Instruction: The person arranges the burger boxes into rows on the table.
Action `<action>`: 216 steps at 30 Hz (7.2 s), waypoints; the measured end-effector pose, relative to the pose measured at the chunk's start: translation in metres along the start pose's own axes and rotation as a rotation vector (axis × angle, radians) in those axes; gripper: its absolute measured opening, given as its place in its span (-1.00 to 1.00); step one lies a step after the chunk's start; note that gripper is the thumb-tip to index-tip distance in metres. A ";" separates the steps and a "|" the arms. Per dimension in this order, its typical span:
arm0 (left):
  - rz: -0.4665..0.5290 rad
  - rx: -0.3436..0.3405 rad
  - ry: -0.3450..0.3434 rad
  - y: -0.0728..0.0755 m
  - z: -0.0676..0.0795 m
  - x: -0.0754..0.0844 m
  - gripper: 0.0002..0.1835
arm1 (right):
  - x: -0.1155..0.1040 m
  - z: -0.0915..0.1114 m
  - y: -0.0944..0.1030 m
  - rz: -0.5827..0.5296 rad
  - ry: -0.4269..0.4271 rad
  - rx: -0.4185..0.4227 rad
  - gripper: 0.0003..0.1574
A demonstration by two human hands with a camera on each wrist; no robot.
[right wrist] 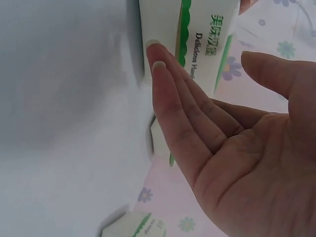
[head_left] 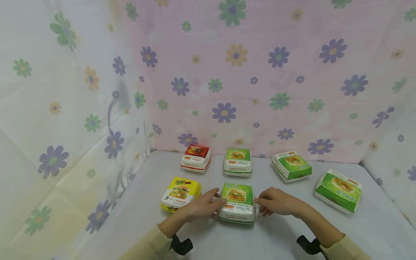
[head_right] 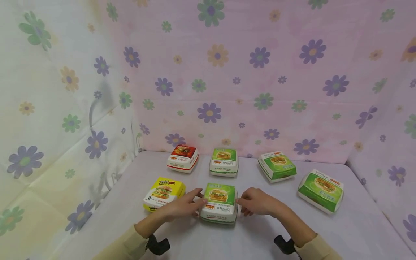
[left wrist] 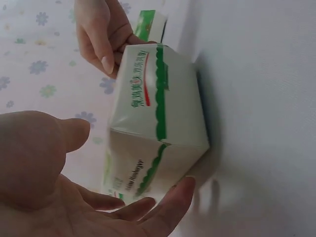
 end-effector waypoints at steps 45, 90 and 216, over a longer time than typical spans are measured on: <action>-0.269 0.089 -0.248 -0.025 -0.070 0.117 -0.22 | 0.036 0.066 0.121 0.360 -0.026 0.334 -0.38; 0.392 0.349 0.215 -0.106 -0.217 0.122 -0.72 | 0.091 0.014 0.161 -0.016 -0.298 0.430 -0.29; 0.267 0.242 0.223 -0.095 -0.202 0.127 -0.31 | 0.085 -0.004 0.158 0.177 -0.246 0.304 -0.30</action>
Point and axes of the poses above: each hand's wrist, its own z-axis away from the middle knuckle, its own y-axis out of the back of the hand, x = y × z, the point moved 4 cm from there along -z, towards the middle knuckle, and after that the axes turned 4 degrees about -x, right-handed, at the moved point
